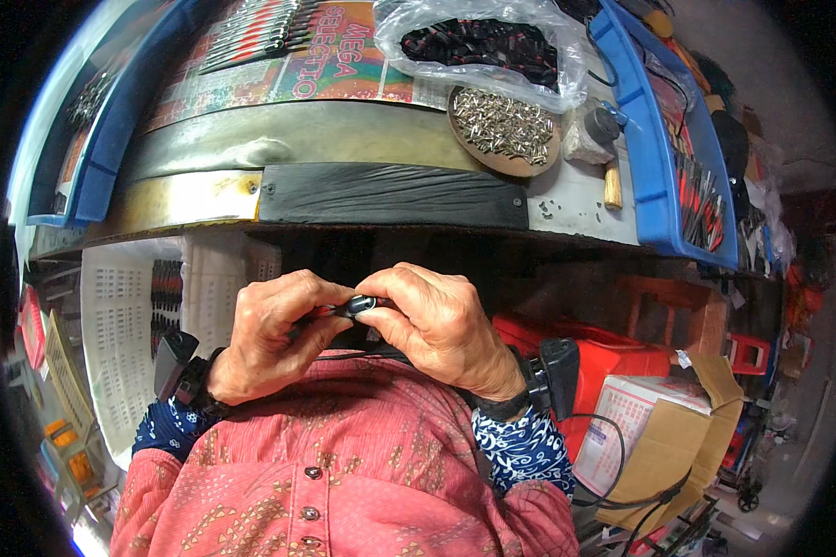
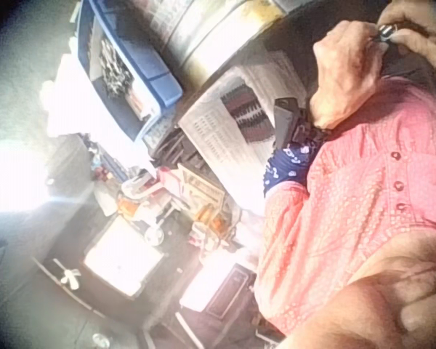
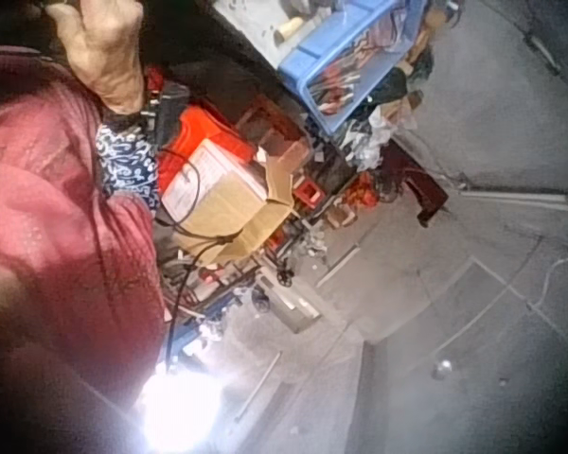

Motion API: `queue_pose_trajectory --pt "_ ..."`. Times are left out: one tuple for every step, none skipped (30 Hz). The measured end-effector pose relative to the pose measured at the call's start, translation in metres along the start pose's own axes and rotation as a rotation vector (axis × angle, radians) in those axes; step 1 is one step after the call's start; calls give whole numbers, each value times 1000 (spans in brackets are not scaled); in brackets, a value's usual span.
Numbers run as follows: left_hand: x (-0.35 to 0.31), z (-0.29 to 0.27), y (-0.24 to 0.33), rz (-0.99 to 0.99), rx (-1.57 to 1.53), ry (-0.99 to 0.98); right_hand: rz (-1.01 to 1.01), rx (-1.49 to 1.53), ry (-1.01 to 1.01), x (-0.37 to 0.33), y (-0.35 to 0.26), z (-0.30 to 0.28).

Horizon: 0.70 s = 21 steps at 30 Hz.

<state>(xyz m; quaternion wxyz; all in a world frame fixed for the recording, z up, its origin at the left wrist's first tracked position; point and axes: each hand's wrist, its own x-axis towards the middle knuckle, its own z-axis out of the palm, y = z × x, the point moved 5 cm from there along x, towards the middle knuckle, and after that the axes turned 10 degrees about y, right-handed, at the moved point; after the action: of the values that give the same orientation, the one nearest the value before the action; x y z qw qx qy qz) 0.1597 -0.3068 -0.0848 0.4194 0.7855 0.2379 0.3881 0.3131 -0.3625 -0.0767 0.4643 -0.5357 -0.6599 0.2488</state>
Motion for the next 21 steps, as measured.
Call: queue_pose_trajectory --pt "0 0 -1 -7 7 -7 1 1 17 -1 1 1" --pt "-1 -1 0 9 20 1 2 20 39 -2 3 2" --pt "0 -1 -1 22 34 5 13 38 58 -4 5 3" --pt "-1 -2 -1 34 48 10 25 59 84 -5 6 4" --pt "-1 -2 -1 39 57 16 61 87 89 -6 8 5" --pt "-2 -1 -2 45 66 23 96 118 100 -8 10 5" --pt "-3 -1 -3 44 73 25 125 147 109 -9 11 5" --pt "-4 0 -3 57 84 27 130 138 79 -10 11 5" --pt "-6 0 -2 61 93 23 131 129 46 -11 10 5" --pt "-7 1 -3 64 104 16 128 118 27 -12 9 4" --pt "-8 1 -3 69 104 24 169 141 10 -13 10 4" --pt "-9 1 -4 72 106 29 189 157 8 -14 9 4" --pt "-11 1 -4 73 107 31 218 168 10 -16 10 4" --pt "-12 1 -4 72 110 34 251 174 -3 -17 11 5" --pt "-13 2 -5 69 111 35 212 154 0 -17 10 5" --pt "-15 2 -5 60 112 31 176 128 -12 -16 9 5" --pt "-15 3 -5 74 112 38 149 102 -18 -17 9 5" --pt "-16 4 -5 81 112 40 124 89 -24 -17 9 6" --pt "-16 4 -5 87 111 41 107 77 -23 -18 9 6" --pt "-17 4 -5 83 113 31 89 60 -20 -18 9 6" --pt "-18 5 -5 79 115 21 89 68 -23 -19 10 6"
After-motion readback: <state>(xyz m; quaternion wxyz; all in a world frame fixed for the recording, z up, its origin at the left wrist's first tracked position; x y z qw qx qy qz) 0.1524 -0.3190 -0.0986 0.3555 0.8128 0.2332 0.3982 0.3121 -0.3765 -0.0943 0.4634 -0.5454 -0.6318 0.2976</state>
